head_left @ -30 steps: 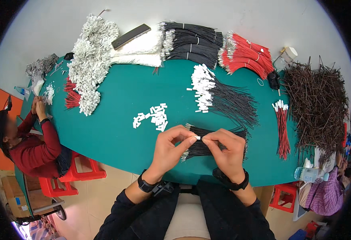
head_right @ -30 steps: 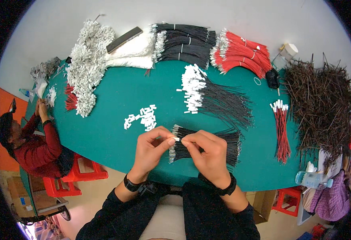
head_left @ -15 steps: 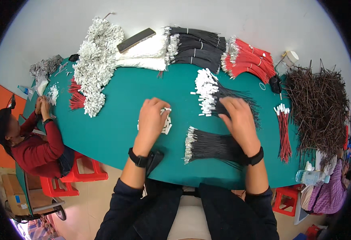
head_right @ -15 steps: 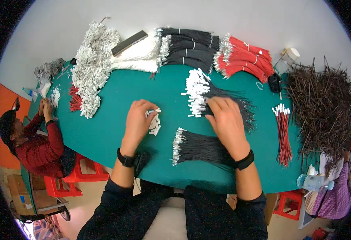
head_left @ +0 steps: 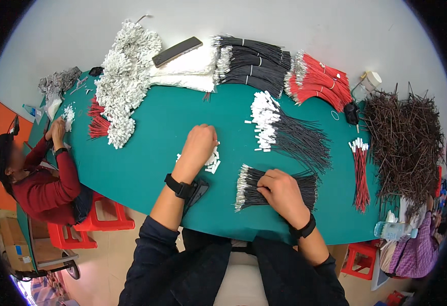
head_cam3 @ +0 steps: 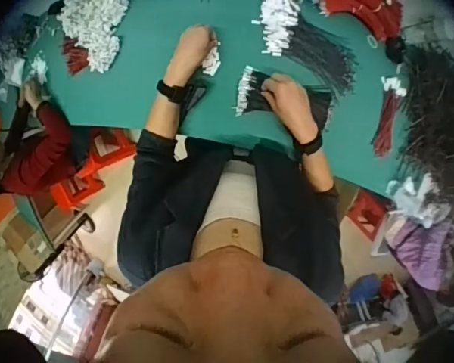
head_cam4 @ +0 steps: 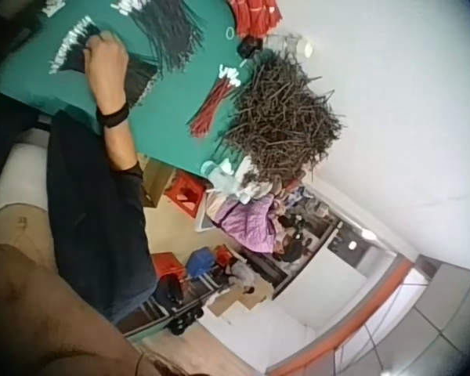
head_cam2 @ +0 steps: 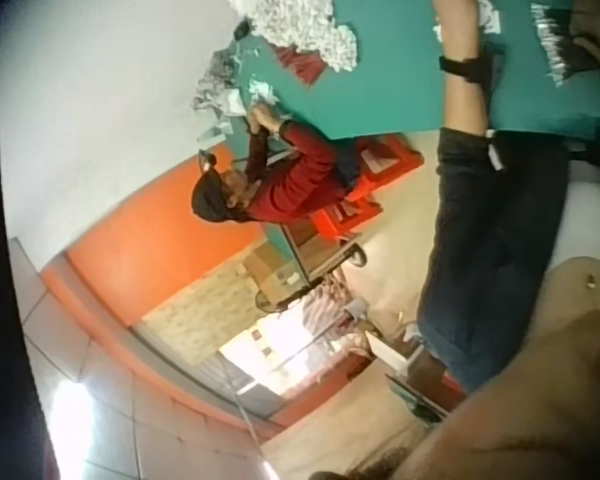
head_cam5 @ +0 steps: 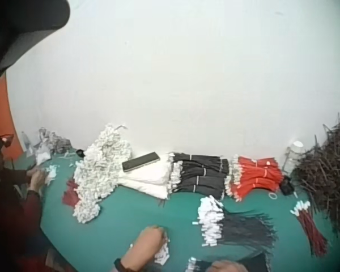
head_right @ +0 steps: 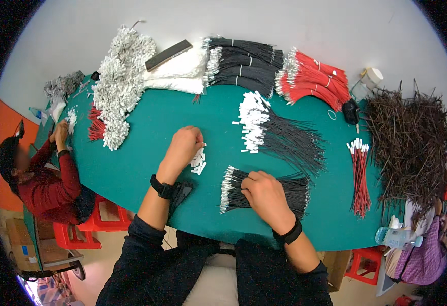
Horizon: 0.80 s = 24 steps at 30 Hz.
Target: The recorder is sorting and assembling small wire bundles with connectors on a workbench.
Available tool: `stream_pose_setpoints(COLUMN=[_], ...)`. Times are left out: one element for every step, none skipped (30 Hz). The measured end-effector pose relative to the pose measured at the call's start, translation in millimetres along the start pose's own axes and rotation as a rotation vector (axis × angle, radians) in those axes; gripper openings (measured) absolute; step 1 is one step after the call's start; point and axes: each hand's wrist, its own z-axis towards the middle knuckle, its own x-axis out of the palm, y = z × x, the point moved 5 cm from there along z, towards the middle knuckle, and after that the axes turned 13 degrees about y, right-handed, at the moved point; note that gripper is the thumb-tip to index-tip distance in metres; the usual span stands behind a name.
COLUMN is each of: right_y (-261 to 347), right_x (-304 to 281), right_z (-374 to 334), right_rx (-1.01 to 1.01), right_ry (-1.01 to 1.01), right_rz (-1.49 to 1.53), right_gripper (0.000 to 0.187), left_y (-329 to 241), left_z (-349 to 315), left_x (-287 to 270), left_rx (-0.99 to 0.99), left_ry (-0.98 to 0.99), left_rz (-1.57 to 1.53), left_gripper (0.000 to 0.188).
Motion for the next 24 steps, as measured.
stream_pose_setpoints(right_y=[1,1,1,0,-1,-3,-5,-3,-2,-2,-1,0,4,3,3,7,10,13,18,25,30,32,35,37], right_x=[1,0,-1,0,-2,-2,-3,-5,-8,-9,-11,-13,-15,-18,-21,-24,-28,-33,-37,-46,-53,-54,-58,-60], right_z=[-1,-1,-2,-3,-5,-6,-7,-7,-7,-8,-9,-11,-11,-13,-15,-16,-18,-20,-20,-20,-21,-20,-20,-21], right_rx=[-0.004,-0.013,-0.022,-0.024,-0.035,-0.045,-0.038,-0.050,-0.058,-0.059,-0.079,-0.098,-0.099,-0.022,0.057,0.061,0.073,0.086,0.090,0.063,0.035,0.038,0.007,-0.024], right_ry=[0.002,-0.017,-0.037,-0.037,-0.054,-0.069,-0.071,-0.071,-0.070,-0.067,-0.113,-0.159,-0.154,-0.152,-0.150,-0.147,-0.192,-0.238,-0.238,-0.287,-0.335,-0.336,-0.374,-0.410], right_rz=[0.000,0.019,0.038,0.038,0.071,0.105,0.105,0.160,0.212,0.214,0.250,0.287,0.290,0.416,0.542,0.542,0.576,0.610,0.611,0.571,0.531,0.531,0.477,0.424], right_gripper=[0.009,0.008,0.008,0.008,0.008,0.008,0.008,0.008,0.009,0.009,0.008,0.007,0.007,0.006,0.006,0.006,0.006,0.006,0.006,0.008,0.011,0.011,0.011,0.012], left_y=[1,0,-1,-2,-8,-12,-18,-19,-22,-28,-35,-41,-46,-49,-53,-58,-62,-66,-70,-75,-82,-87,-90,-93], left_z=[-2,-3,-5,-9,-15,-21,-25,-33,-40,-47,-53,-57,-59,-63,-66,-69,-72,-74,-76,-77,-78,-79,-81,-82], left_x=[-1,-4,-8,-10,-19,-24,-26,-28,-26,-26,-21,-14,-11,-9,-6,-4,-4,-3,-4,-6,-9,-9,-11,-12], left_rx=[-0.004,0.003,0.009,0.009,-0.004,-0.019,-0.014,-0.011,-0.007,-0.010,0.010,0.032,0.046,0.042,0.036,0.031,0.024,0.022,0.027,0.035,0.012,0.013,0.034,0.054], left_ry=[-0.003,-0.039,-0.075,-0.077,-0.112,-0.144,-0.139,-0.117,-0.093,-0.094,-0.066,-0.036,-0.043,-0.043,-0.021,0.001,0.000,0.004,0.008,0.012,0.007,0.011,-0.003,-0.017], left_rz=[0.000,-0.012,-0.025,-0.024,-0.130,-0.238,-0.240,-0.534,-0.832,-0.832,-1.087,-1.342,-1.416,-1.419,-1.426,-1.433,-1.417,-1.420,-1.384,-1.348,-1.336,-1.337,-1.329,-1.321], left_gripper=[0.014,0.013,0.012,0.012,0.012,0.014,0.014,0.015,0.017,0.017,0.016,0.015,0.014,0.014,0.014,0.014,0.014,0.014,0.014,0.015,0.014,0.014,0.014,0.014])
